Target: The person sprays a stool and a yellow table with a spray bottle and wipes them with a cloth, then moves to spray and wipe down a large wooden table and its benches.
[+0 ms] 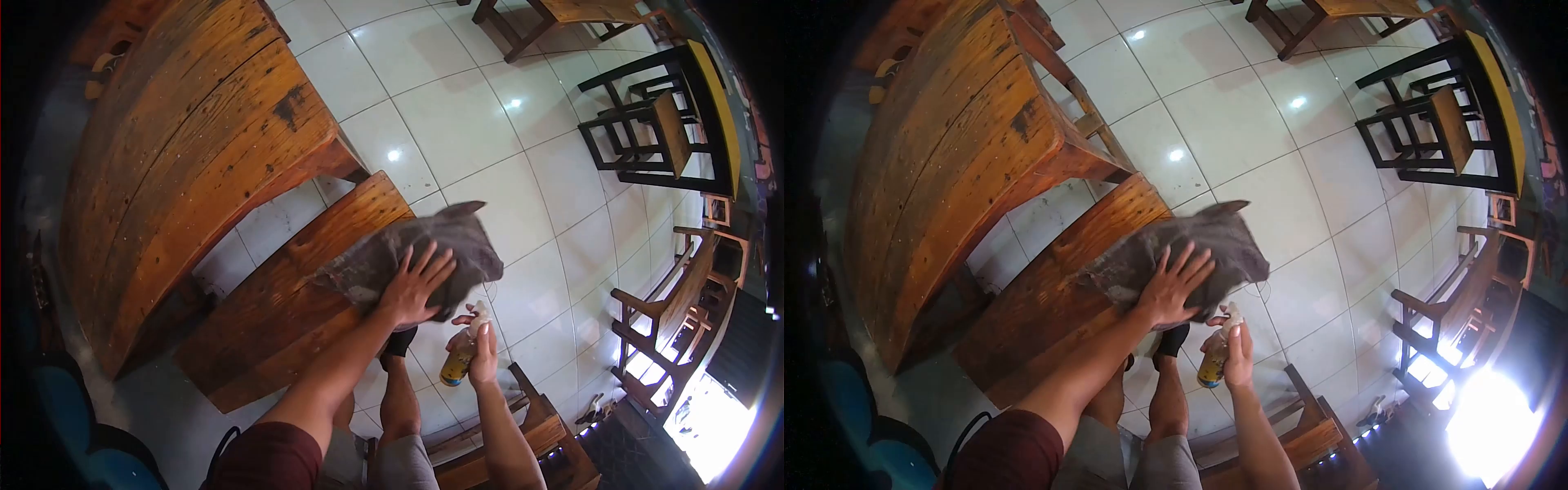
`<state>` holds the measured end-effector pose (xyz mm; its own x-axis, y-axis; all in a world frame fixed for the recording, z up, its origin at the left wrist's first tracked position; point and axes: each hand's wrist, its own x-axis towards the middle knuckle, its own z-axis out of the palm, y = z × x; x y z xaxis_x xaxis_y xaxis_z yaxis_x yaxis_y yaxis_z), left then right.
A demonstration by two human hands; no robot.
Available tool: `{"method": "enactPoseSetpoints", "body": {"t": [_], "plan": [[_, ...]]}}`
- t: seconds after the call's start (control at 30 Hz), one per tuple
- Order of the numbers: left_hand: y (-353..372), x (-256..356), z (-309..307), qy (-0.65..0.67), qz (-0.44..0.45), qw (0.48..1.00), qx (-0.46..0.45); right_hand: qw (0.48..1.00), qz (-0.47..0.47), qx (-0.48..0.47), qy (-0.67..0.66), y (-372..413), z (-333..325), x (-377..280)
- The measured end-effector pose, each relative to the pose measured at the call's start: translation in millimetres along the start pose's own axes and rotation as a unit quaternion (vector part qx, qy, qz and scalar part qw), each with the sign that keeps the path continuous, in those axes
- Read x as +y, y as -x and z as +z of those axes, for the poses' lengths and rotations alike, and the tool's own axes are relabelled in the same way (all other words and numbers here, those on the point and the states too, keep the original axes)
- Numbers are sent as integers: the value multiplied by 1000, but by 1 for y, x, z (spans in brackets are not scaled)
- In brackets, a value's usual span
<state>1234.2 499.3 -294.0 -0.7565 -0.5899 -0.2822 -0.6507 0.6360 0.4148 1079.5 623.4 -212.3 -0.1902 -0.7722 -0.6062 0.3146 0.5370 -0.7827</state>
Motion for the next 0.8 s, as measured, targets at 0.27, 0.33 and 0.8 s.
{"method": "enactPoseSetpoints", "body": {"t": [0.27, 0.33, 0.8], "plan": [[168, -41, 24, 10, -67, 991, -118, 998, -29, -61, -17, -38, 24, -37], [203, -50, 9, -18, -154, 968, -196, 996, -18, -84, -31, -49, 37, -42], [43, -96, 5, -28, -247, 952, 180, 985, 15, -165, -56, -35, 21, -1]]}}
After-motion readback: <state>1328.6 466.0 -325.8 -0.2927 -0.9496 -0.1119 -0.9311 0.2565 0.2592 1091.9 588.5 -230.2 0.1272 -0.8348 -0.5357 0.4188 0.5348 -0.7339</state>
